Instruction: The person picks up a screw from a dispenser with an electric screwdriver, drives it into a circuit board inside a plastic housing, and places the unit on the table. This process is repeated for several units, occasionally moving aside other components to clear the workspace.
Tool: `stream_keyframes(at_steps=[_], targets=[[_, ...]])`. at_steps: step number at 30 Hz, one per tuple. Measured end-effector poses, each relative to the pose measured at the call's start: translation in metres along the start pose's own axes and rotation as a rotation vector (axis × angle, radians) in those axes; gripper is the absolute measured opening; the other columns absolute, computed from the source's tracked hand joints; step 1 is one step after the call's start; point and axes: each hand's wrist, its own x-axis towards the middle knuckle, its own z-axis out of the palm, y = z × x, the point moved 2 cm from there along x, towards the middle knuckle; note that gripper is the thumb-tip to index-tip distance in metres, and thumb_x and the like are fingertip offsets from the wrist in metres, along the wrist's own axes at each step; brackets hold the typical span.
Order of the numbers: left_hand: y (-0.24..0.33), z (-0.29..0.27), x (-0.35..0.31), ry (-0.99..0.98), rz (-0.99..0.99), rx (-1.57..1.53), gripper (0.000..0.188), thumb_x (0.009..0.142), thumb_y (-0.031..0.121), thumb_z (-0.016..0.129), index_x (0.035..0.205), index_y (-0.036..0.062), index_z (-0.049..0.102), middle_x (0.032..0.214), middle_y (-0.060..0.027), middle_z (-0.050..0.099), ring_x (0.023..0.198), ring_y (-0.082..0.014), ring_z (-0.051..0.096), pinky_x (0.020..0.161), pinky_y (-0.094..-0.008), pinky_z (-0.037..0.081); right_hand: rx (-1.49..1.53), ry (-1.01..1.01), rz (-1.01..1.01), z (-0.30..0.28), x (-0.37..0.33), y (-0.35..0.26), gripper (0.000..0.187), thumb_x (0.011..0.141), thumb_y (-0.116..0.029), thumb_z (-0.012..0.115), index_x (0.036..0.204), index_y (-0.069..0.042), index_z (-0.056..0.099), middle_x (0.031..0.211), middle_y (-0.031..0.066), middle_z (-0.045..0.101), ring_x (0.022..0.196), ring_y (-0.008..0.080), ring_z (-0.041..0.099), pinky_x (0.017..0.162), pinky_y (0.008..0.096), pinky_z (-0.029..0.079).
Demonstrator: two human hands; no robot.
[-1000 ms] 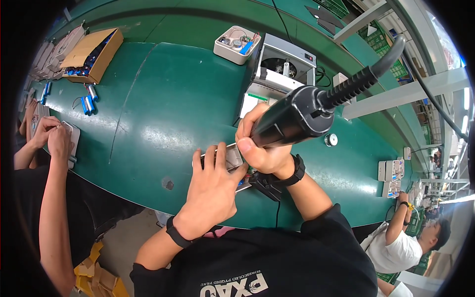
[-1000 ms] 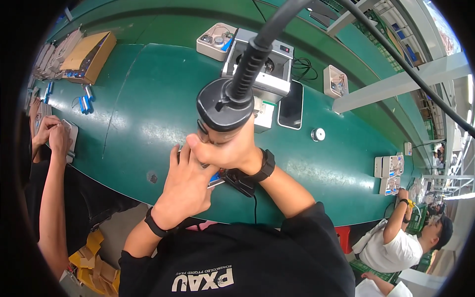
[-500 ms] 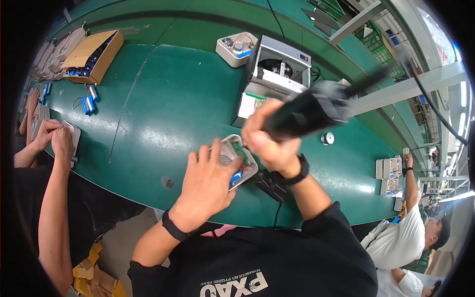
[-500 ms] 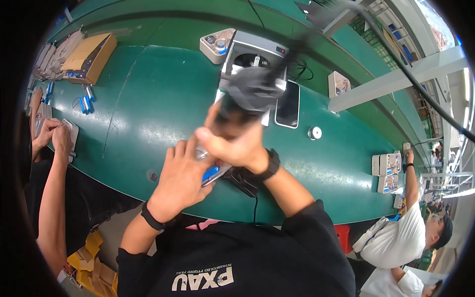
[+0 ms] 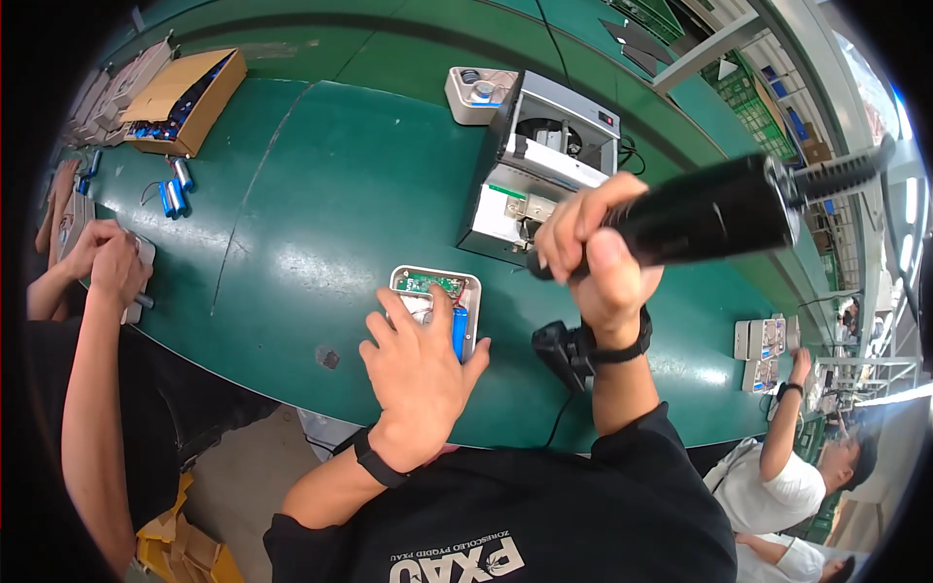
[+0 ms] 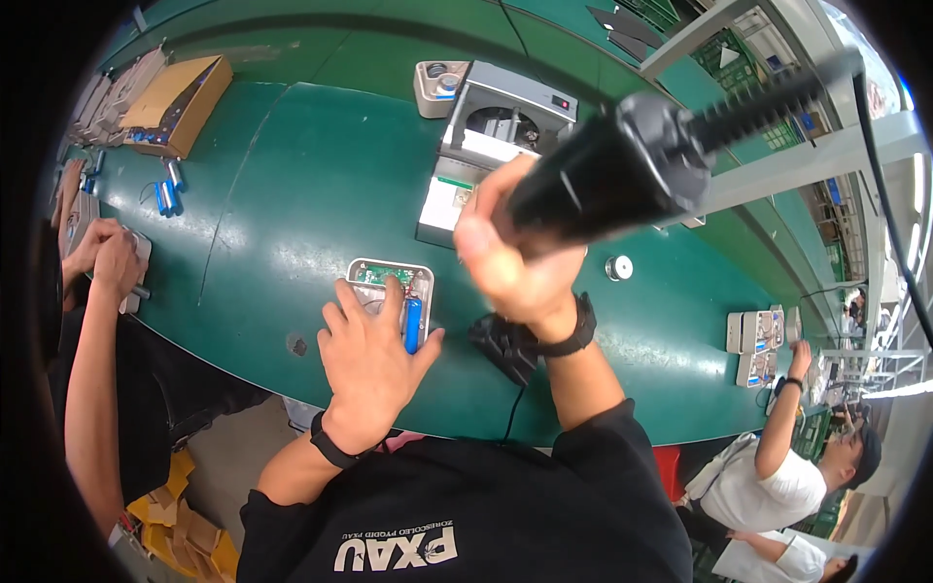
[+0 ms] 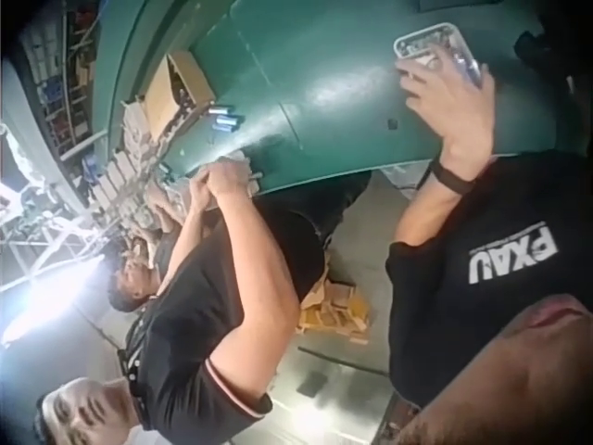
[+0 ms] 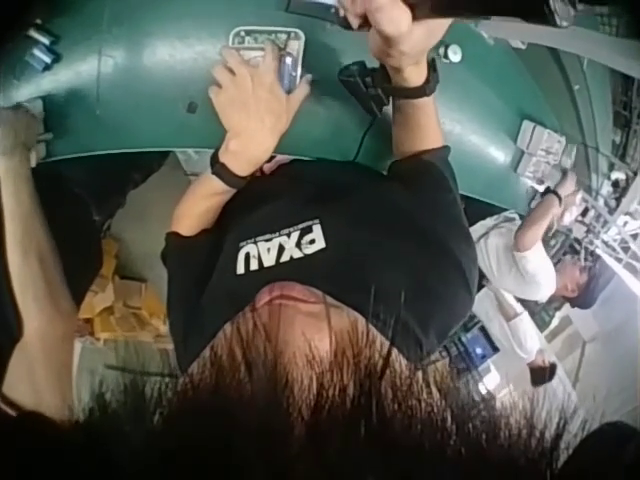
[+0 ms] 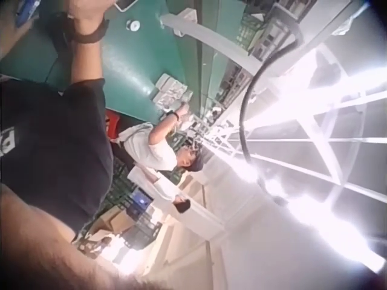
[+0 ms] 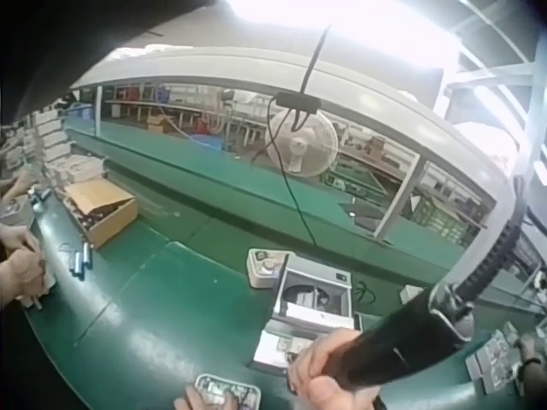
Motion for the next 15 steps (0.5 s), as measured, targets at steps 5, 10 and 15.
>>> stream_keyframes(at_steps=[5, 10, 15], targets=[[0.001, -0.003, 0.001, -0.001, -0.019, 0.009, 0.073, 0.075, 0.057, 0.079, 0.132, 0.0163, 0.060, 0.129, -0.0254, 0.050, 0.093, -0.0306, 0.055, 0.069, -0.0397, 0.050, 0.093, -0.109, -0.021, 0.026, -0.019, 0.023, 0.032, 0.090, -0.021, 0.071, 0.088, -0.001, 0.046, 0.064, 0.0058, 0.050, 0.051, 0.0133, 0.047, 0.049, 0.0298, 0.042], [0.001, 0.000, 0.002, -0.027, -0.020, -0.018, 0.071, 0.073, 0.053, 0.082, 0.130, 0.0164, 0.060, 0.129, -0.0249, 0.050, 0.093, -0.0302, 0.055, 0.068, -0.0394, 0.050, 0.107, -0.115, 0.050, 0.039, -0.023, 0.042, 0.032, 0.088, -0.018, 0.072, 0.087, -0.001, 0.046, 0.064, 0.0057, 0.051, 0.053, 0.0127, 0.049, 0.050, 0.0281, 0.043], [0.000, -0.003, 0.003, -0.056, -0.036, -0.040, 0.073, 0.070, 0.050, 0.085, 0.130, 0.0167, 0.060, 0.129, -0.0250, 0.050, 0.093, -0.0302, 0.056, 0.068, -0.0395, 0.050, 0.136, -0.113, 0.082, 0.042, -0.026, 0.053, 0.031, 0.087, -0.017, 0.073, 0.086, 0.000, 0.046, 0.065, 0.0059, 0.052, 0.055, 0.0124, 0.050, 0.051, 0.0278, 0.043]])
